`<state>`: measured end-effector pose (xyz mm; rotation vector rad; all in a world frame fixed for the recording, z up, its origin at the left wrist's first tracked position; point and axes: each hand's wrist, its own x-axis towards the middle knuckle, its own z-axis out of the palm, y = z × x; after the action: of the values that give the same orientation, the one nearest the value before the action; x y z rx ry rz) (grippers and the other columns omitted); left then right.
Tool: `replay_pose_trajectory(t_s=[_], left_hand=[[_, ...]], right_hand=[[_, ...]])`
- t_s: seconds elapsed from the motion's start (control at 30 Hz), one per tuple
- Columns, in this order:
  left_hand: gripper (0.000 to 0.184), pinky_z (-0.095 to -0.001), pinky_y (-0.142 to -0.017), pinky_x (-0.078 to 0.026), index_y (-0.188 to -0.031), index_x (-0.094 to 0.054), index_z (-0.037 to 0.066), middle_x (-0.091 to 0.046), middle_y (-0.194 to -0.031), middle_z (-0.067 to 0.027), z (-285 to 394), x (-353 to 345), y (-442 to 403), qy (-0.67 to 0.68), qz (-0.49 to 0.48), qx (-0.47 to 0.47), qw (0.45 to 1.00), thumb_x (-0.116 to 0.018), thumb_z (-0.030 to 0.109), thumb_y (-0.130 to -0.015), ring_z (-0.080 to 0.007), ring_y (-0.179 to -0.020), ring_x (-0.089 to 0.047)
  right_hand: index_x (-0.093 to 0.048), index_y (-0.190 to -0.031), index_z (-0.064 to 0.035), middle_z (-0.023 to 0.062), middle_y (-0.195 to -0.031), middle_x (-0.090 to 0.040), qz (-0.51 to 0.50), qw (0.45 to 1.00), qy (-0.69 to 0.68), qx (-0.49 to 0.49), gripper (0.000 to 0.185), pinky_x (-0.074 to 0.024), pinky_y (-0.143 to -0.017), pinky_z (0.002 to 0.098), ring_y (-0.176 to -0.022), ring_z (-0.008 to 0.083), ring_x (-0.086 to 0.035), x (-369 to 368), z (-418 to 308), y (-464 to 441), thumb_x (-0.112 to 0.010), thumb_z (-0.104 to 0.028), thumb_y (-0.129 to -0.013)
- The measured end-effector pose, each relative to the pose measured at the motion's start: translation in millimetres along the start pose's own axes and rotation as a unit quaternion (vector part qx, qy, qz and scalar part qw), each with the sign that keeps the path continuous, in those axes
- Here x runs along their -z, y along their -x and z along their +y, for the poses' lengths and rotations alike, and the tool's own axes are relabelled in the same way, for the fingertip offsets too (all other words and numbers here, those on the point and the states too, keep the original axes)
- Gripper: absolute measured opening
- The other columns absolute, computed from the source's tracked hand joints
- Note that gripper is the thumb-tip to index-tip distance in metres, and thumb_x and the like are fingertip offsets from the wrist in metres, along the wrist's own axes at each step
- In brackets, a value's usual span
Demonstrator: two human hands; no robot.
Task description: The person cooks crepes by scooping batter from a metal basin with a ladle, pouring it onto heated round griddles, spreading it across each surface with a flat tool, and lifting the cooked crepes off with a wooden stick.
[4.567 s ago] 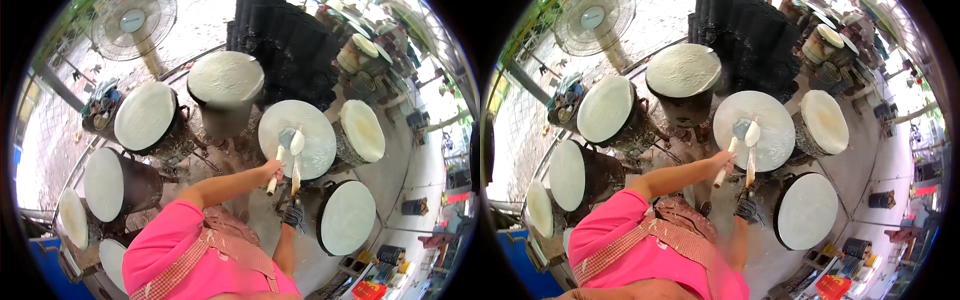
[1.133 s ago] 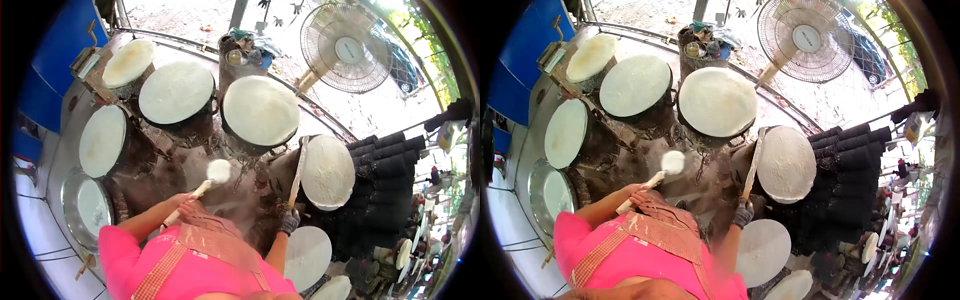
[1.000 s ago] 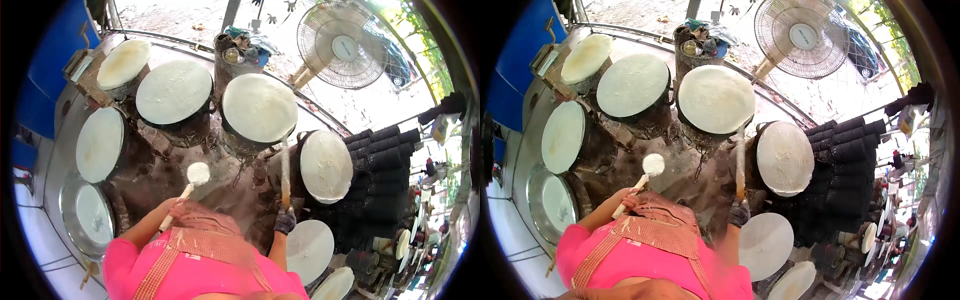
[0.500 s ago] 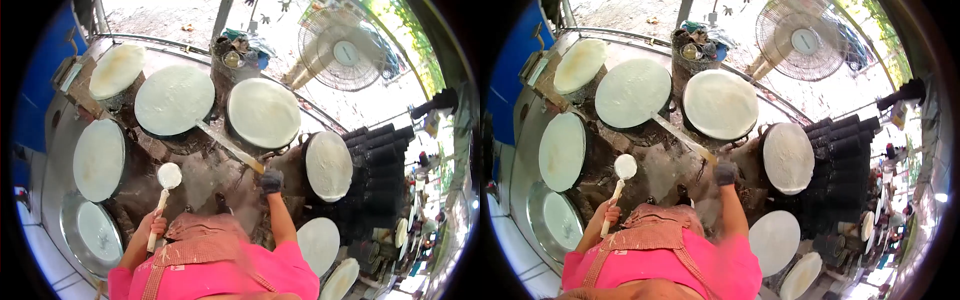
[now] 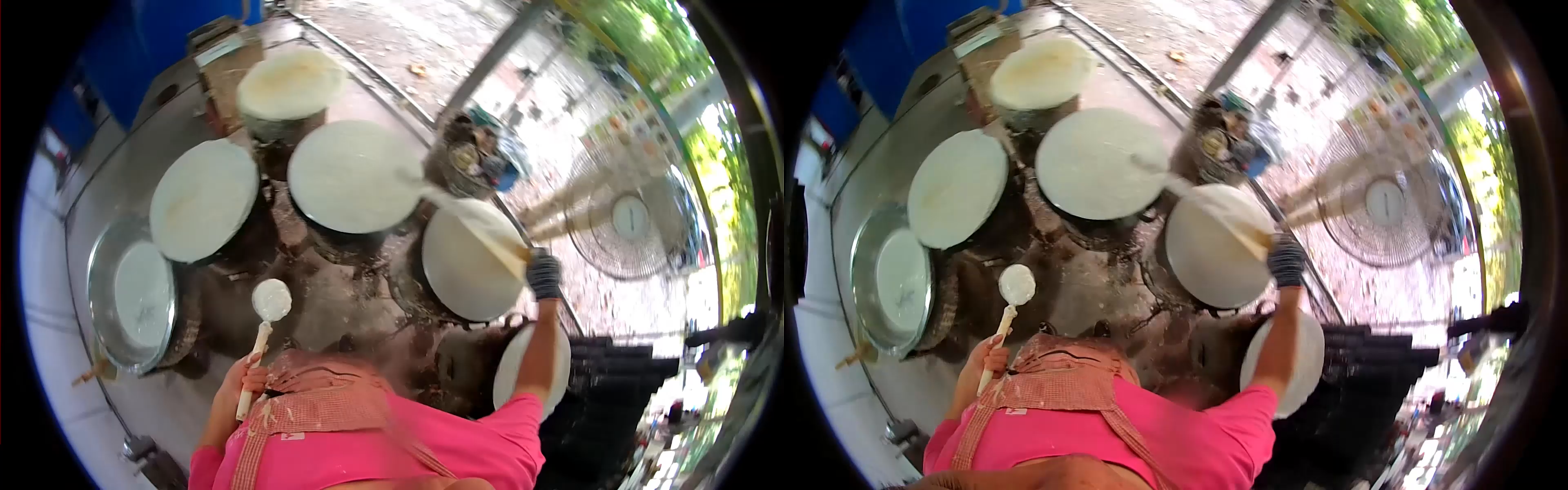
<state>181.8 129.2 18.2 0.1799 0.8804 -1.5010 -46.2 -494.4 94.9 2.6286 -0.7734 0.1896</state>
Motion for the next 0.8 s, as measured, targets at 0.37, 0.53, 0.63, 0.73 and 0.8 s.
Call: replay_pose_trajectory(t_s=[0.37,0.53,0.63,0.73,0.8], left_hand=[[0.009,-0.019,-0.027,-0.024,-0.085,-0.041,0.02,-0.034,-0.049,0.001,28,61,80,0.013,-0.033,-0.178,0.983,-0.049,0.019,-0.081,-0.0067,-0.034,-0.029],[0.028,-0.0188,-0.027,-0.023,-0.064,-0.039,0.012,-0.03,-0.045,0.0019,46,94,99,0.049,-0.019,-0.153,0.987,-0.049,0.033,-0.08,-0.0061,-0.032,-0.027],[0.033,-0.0194,-0.027,-0.023,-0.058,-0.038,0.011,-0.031,-0.044,0.0019,46,99,105,0.11,-0.044,-0.148,0.982,-0.049,0.033,-0.078,-0.0066,-0.03,-0.027],[0.036,-0.0201,-0.028,-0.024,-0.054,-0.034,0.012,-0.029,-0.042,0.0023,49,98,101,0.152,-0.066,-0.178,0.97,-0.048,0.034,-0.079,-0.007,-0.03,-0.027],[0.043,-0.0205,-0.029,-0.024,-0.047,-0.028,0.013,-0.026,-0.04,0.0028,49,80,92,0.185,-0.058,-0.222,0.956,-0.048,0.036,-0.078,-0.0072,-0.031,-0.026]], right_hand=[[-0.06,-0.075,-0.0055,0.0141,-0.069,-0.059,-0.078,0.955,0.163,0.236,0.015,-0.0466,-0.058,0.0373,-0.064,0.0253,-0.059,171,-176,-278,-0.056,-0.017,-0.066],[-0.058,-0.067,-0.004,0.0143,-0.061,-0.057,0.036,0.954,0.062,0.291,0.019,-0.0455,-0.052,0.0373,-0.056,0.0259,-0.056,216,-306,-403,-0.057,-0.023,-0.066],[-0.058,-0.063,-0.0032,0.0144,-0.057,-0.055,0.034,0.969,-0.115,0.216,0.023,-0.0448,-0.049,0.0373,-0.051,0.0263,-0.055,214,-340,-473,-0.058,-0.026,-0.066],[-0.056,-0.059,-0.0036,0.0095,-0.044,-0.045,-0.001,0.909,-0.389,0.147,0.023,-0.0338,-0.033,0.0329,-0.035,0.0183,-0.042,137,-325,-544,-0.058,-0.023,-0.072],[-0.055,-0.063,-0.0084,0.0045,-0.043,-0.04,-0.102,0.662,-0.727,-0.15,0.015,-0.0213,-0.027,0.0301,-0.029,0.0167,-0.032,120,-358,-534,-0.059,-0.019,-0.073]])
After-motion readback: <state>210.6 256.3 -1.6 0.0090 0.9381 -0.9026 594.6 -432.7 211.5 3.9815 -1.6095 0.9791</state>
